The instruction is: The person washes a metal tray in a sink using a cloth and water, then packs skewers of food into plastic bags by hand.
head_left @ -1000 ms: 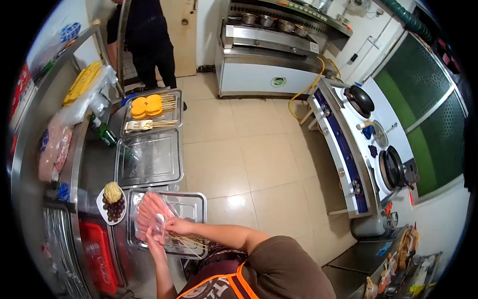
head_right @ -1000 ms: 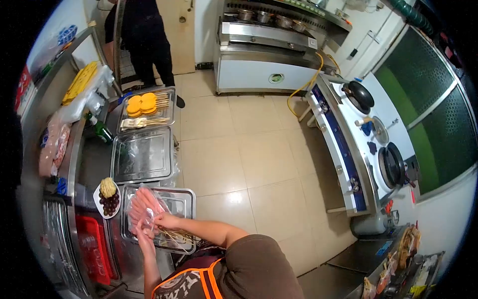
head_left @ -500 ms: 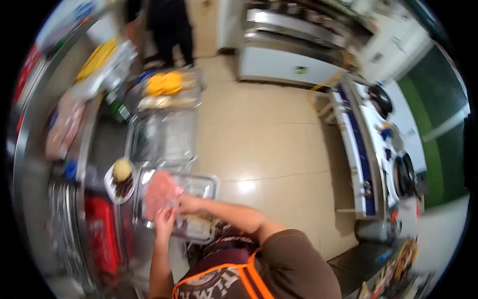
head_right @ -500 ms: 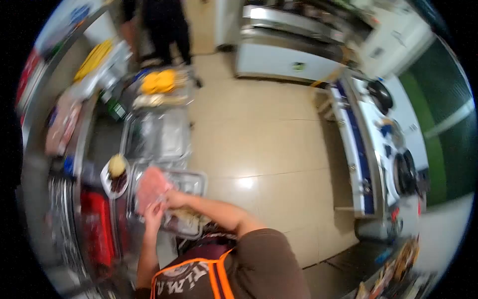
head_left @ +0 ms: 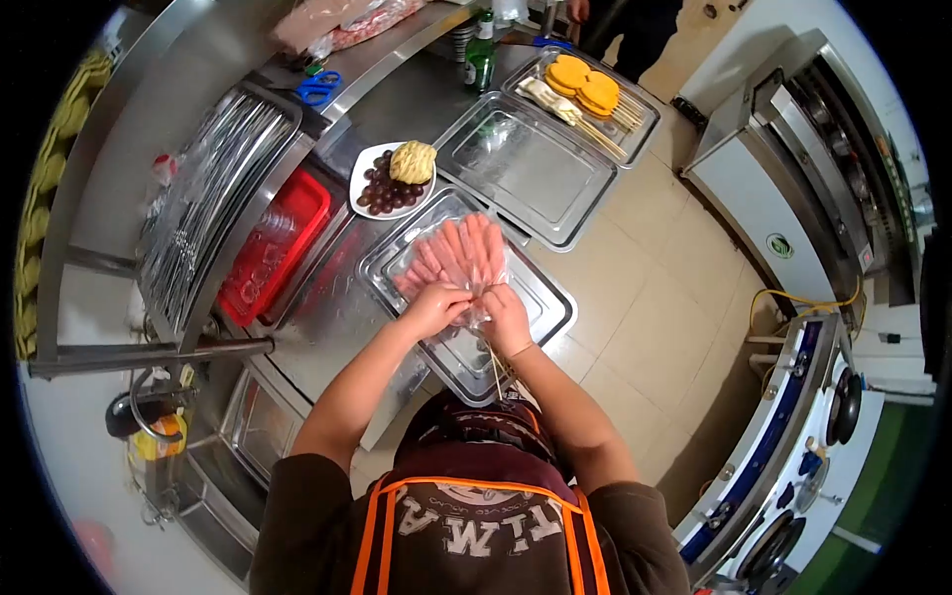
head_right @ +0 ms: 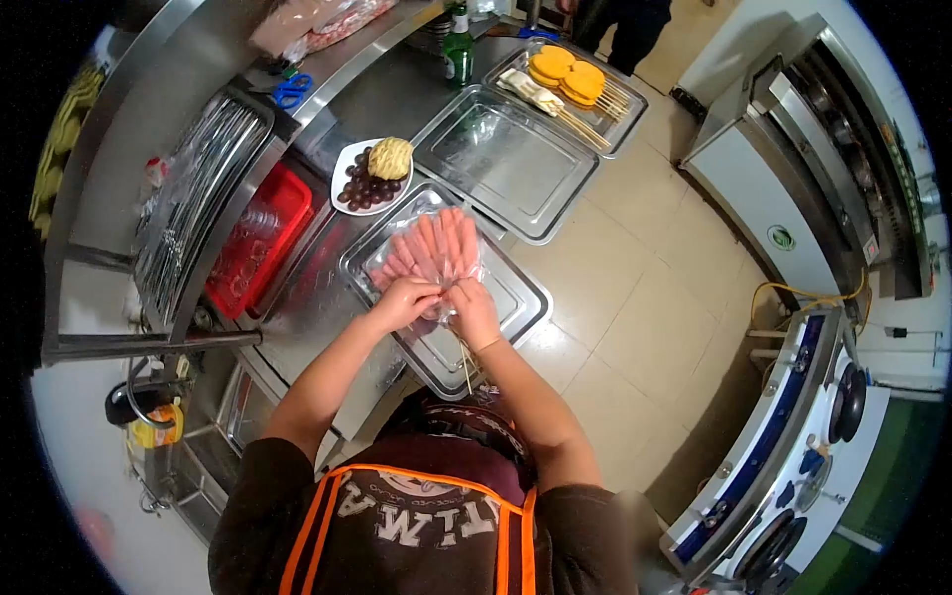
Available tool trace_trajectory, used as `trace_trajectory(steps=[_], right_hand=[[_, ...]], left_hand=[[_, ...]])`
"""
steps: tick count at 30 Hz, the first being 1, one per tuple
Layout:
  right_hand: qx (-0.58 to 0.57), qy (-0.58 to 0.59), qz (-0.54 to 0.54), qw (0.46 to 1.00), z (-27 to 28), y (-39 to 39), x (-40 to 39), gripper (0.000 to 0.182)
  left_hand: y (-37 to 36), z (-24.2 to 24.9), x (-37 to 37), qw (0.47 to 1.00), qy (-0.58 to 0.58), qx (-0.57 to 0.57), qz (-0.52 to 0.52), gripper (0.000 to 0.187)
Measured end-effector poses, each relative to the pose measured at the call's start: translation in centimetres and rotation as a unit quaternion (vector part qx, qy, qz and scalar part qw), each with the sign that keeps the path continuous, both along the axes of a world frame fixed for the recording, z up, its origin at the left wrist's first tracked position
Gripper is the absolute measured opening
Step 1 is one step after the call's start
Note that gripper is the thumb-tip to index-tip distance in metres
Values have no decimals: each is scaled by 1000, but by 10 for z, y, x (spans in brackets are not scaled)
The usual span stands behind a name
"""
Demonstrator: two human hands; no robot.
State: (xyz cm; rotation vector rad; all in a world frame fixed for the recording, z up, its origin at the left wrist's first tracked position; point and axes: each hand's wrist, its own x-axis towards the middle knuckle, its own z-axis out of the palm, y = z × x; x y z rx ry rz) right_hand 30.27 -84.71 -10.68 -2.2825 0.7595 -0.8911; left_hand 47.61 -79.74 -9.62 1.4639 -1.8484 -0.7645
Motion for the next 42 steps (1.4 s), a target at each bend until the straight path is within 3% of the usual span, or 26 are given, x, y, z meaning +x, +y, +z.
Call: trace_trajectory(steps=[2,4,8,12,15,19,21,22,23,24,25,26,28,29,30,31,32,34,35,37,39,42], right_hand=[[11,-1,4,1000,-4,-2,-1,28],[32,-41,37,998,-5,-5,-1,30],[56,-97,34,993,-2,-4,-2,25],[64,-96,42,992,8,-3,-10,21],[101,-18,19,995,6,2,-29,15],[85,-18,21,996,-21,11,-47,18],[325,-36,-100,940,-28,16,-57,48],[325,-34,-95,940,-27,19,-61,48],[380,45,-82,920,-25,24,-64,67],[431,123,-70,891,-20,27,-65,88],[454,200,-27,868,-13,27,-57,99],[355,318,-23,879,0,30,-44,94],[305,351,-90,881,7,34,-28,70],[304,346,-96,882,8,31,-24,70],[364,359,-66,857,9,27,-21,56],[421,369,-38,828,9,23,-19,44],[421,364,-50,829,6,23,-21,44],[413,254,-57,873,5,29,-22,28],[478,223,-41,849,6,30,-23,26],[484,167,-78,855,45,44,-22,26],[515,59,-101,849,51,67,-28,31],[452,-36,-129,882,72,107,-60,22]], left_hand=[[-3,5,3,1000,-6,7,-12,11],[-5,8,4,995,40,85,-23,12],[-5,-1,1,995,71,70,27,11],[0,8,-9,988,84,110,65,10],[0,4,-8,985,84,110,103,9],[7,-2,-10,988,-37,27,150,10],[12,8,-5,983,-67,-14,170,15],[21,22,-2,970,-17,-10,242,17],[33,29,1,950,32,-6,311,20],[46,18,3,950,31,-7,311,20],[64,-1,1,937,154,86,301,24],[77,-12,-3,903,272,174,282,29],[96,-2,-25,873,292,299,253,23],[108,-16,-36,887,303,259,233,23],[117,-30,-44,900,312,220,209,23],[120,-27,-50,891,332,237,198,23],[123,-25,-54,880,353,256,186,22],[126,-10,-53,872,352,296,169,22],[129,-7,-53,860,362,316,170,21],[134,-13,-51,853,362,345,150,21],[148,-19,-48,845,349,390,105,21],[162,-13,-54,821,315,472,67,22]])
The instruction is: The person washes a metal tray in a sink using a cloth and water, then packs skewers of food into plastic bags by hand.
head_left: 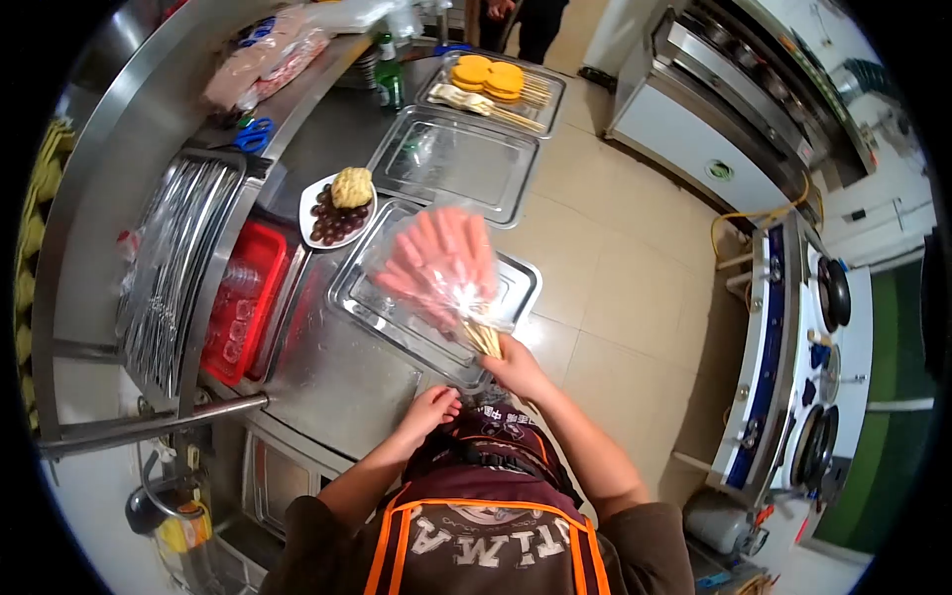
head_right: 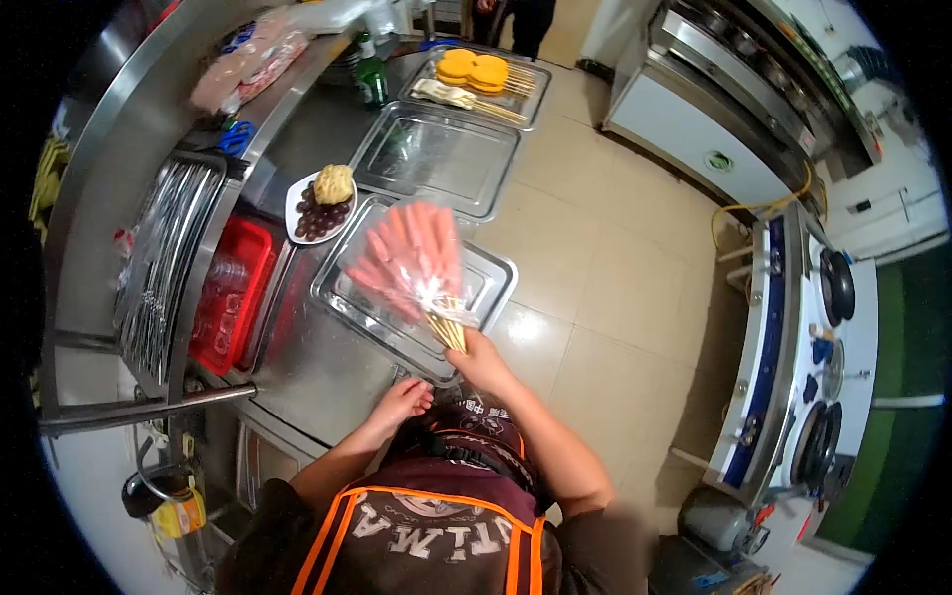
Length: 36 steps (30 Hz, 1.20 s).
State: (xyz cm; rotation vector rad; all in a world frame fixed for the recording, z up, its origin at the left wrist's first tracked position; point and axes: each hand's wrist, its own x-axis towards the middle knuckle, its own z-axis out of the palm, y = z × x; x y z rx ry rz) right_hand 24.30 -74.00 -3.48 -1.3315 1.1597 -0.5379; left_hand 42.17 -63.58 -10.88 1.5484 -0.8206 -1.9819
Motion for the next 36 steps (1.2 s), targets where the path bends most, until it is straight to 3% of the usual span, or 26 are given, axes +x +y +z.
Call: trace_trajectory(steps=[3,6,8,11,12,14,15,16,17,18,20,21,25,27,28,30,31,32,34,36], right_hand=[[45,-34,-62,996,15,31,-46,18],[104,-29,-169,980,25,67,-95,13],[111,-67,-227,965,26,91,-131,10],[106,-86,-308,942,3,137,-192,11],[97,-81,-336,933,0,149,-210,11],[112,-90,-417,897,-4,190,-242,10],[96,-80,-435,892,-14,205,-260,10],[80,-70,-458,882,-16,225,-279,9],[97,-73,-495,860,-8,239,-293,10],[74,-78,-517,849,-17,259,-310,12],[72,-63,-586,805,2,297,-342,18],[38,-85,-600,795,-9,322,-360,20],[-15,-88,-721,688,-18,414,-410,30],[-10,-73,-807,586,-10,447,-420,29],[-14,-73,-823,563,-13,464,-426,29],[-46,-33,-895,442,-24,494,-438,28],[-39,-20,-925,378,-20,506,-448,28],[-40,-25,-933,357,-23,518,-457,28],[-78,-9,-969,232,-27,552,-482,28],[-87,2,-981,172,-21,594,-512,21]], left_hand=[[5,-11,-12,927,159,239,241,44],[-3,-43,-29,901,256,162,311,40],[-6,-64,-37,900,253,125,332,35],[-2,-72,-42,870,207,163,418,27],[6,-50,-42,878,159,172,418,24],[47,-74,-28,920,140,10,365,23],[37,-11,-52,930,21,62,361,27],[45,8,-70,932,-27,43,359,33],[53,-12,-72,932,-59,16,358,35],[48,-65,-47,961,-100,65,250,34],[25,-5,-154,955,-123,56,264,27],[8,-50,-166,988,-17,-5,156,33],[1,16,-354,999,41,23,-4,27],[5,37,-421,988,82,71,-106,26],[9,41,-449,985,81,71,-133,26],[18,48,-499,968,81,40,-234,25],[23,45,-523,962,78,38,-258,25],[25,38,-542,946,88,67,-305,25],[35,27,-583,919,93,99,-370,25],[51,15,-628,894,38,168,-414,24]])
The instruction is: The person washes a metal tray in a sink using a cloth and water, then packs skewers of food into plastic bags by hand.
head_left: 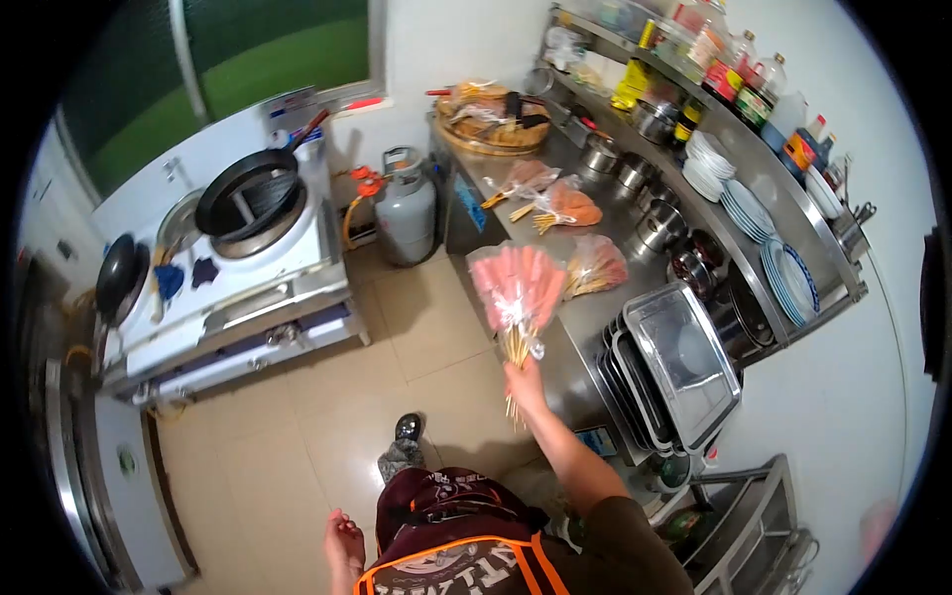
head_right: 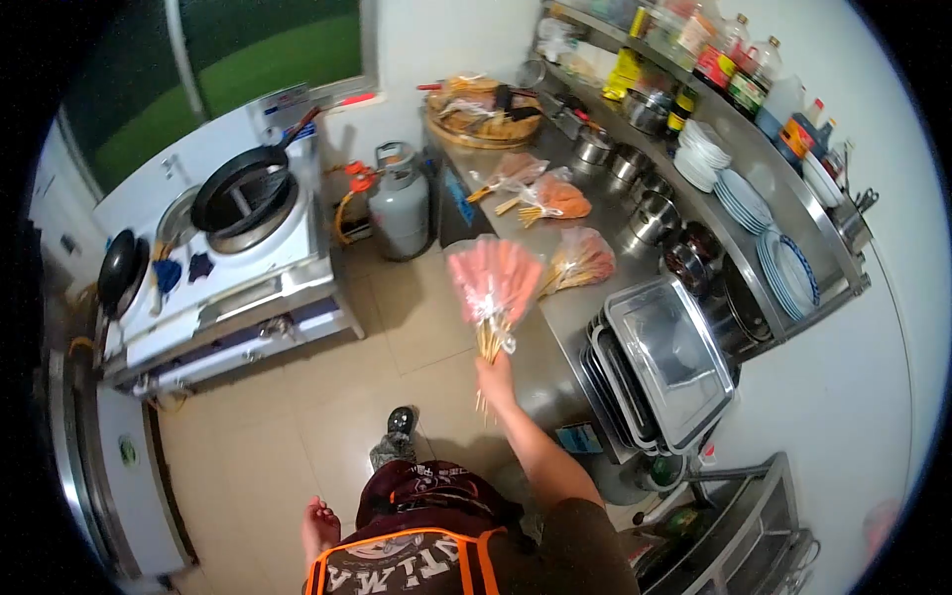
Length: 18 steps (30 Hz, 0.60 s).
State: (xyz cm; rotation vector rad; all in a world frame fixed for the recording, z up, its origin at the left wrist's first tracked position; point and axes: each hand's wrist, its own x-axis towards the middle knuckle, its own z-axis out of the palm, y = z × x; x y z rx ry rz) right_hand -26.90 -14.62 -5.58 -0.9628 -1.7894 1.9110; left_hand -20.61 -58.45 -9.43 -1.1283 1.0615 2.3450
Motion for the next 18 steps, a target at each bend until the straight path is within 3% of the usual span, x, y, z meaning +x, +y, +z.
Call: trace_trajectory(steps=[7,14,18], right_hand=[[-32,76,-240,967,-19,156,-135,5],[-18,104,-309,945,-16,295,-277,7],[-26,111,-313,943,-34,343,-327,10]], left_hand=[[62,-18,-164,982,-48,40,-177,18],[95,-43,-316,966,-38,27,-256,10],[132,-38,-373,952,-70,50,-293,19]])
